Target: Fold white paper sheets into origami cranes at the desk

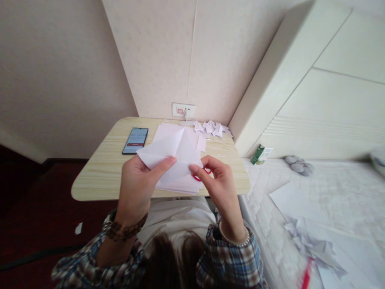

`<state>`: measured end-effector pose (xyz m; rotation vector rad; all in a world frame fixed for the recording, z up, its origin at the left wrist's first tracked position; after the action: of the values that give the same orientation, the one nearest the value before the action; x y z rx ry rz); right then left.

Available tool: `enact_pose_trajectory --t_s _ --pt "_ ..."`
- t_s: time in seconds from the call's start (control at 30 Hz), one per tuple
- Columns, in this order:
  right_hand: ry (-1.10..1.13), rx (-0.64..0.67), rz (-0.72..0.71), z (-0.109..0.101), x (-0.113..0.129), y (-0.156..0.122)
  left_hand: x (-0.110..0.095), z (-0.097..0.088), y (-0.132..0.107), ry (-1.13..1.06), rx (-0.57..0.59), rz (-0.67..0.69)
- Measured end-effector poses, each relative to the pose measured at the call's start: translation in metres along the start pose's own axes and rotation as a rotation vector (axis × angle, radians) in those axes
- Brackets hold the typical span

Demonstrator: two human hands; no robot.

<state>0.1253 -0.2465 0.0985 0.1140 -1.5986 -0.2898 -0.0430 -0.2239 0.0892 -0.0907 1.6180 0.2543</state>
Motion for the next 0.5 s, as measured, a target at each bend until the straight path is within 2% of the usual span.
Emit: enact_pose_trajectory --t_s 0.3,0.5 --pt "-0.106 0.041 0.007 0.0011 0.0021 -0.0011 -0.0046 0.0049 -0.0002 0.061 0.131 -0.016" --pt "-0.094 0.05 -0.007 0.0005 0.004 -0.0025 -0.0056 -0.0027 0.0039 -0.015 0.059 0.022"
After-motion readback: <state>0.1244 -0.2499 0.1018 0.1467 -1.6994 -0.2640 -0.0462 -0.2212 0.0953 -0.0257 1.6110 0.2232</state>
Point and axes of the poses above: each hand's wrist, its own y-axis towards the middle knuckle, its own z-axis out of the palm, x = y × z, the point moved 6 cm from there along y, towards the middle knuckle, and after that the axes turned 11 degrees about y, right-handed, at the moved point
